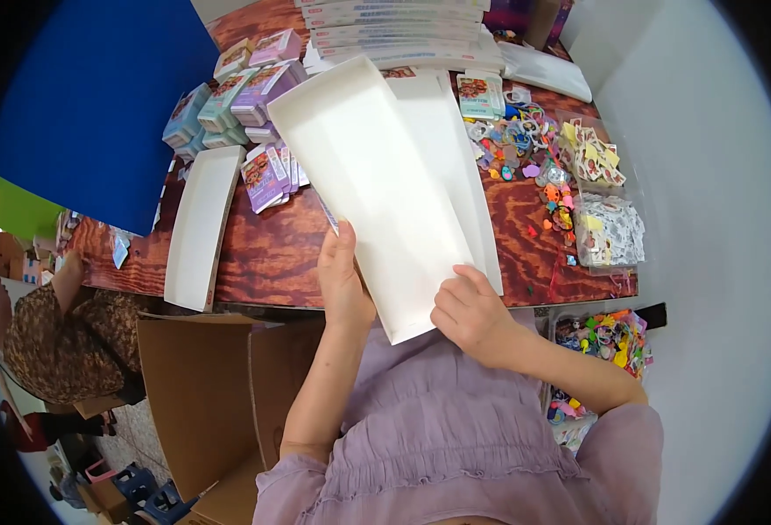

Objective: Assembling and folding white paper boxes at a workstation.

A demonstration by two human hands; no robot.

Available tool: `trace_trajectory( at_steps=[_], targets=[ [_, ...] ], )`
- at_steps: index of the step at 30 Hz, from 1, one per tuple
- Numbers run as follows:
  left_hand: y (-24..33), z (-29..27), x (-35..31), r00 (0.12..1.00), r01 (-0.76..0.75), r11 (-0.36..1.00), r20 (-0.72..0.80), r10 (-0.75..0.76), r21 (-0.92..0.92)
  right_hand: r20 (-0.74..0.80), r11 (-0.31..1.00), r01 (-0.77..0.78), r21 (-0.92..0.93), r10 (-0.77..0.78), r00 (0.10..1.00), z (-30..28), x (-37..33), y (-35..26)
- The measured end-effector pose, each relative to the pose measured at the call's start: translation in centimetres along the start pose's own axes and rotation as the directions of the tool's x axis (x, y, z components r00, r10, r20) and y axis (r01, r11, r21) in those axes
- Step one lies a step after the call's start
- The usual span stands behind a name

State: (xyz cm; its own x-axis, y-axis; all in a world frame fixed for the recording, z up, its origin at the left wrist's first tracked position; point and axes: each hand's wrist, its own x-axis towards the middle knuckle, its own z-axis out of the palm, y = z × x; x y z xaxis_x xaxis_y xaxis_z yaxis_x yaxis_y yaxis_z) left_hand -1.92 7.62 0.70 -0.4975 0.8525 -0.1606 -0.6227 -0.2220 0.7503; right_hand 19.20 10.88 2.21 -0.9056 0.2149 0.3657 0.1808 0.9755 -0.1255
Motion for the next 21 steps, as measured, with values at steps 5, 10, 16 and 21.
trace_trajectory(
  at_steps=[5,10,16,21],
  targets=[
    [-0.1,1.3,-0.1,0.997,-0.057,0.998,-0.053,0.057,0.009,0.034,0.977,-0.113,-0.183,0.121,0.992,0.5,1.1,0.5],
    [1.4,3.1,1.0,0.97,-0.226,0.973,-0.106,0.22,-0.046,0.093,0.954,-0.224,-0.197,0.246,0.965,-2.4,4.2,0.9],
    [4.9,7.0,1.5,0.954,-0.294,0.952,0.029,0.297,-0.082,-0.178,0.973,-0.228,-0.025,0.22,0.959,-3.7,10.1,2.3],
    [8.0,6.9,2.4,0.848,-0.478,0.868,0.329,0.415,0.137,-0.444,0.957,-0.155,-0.247,0.03,0.895,-9.2,15.2,11.0]
  ],
)
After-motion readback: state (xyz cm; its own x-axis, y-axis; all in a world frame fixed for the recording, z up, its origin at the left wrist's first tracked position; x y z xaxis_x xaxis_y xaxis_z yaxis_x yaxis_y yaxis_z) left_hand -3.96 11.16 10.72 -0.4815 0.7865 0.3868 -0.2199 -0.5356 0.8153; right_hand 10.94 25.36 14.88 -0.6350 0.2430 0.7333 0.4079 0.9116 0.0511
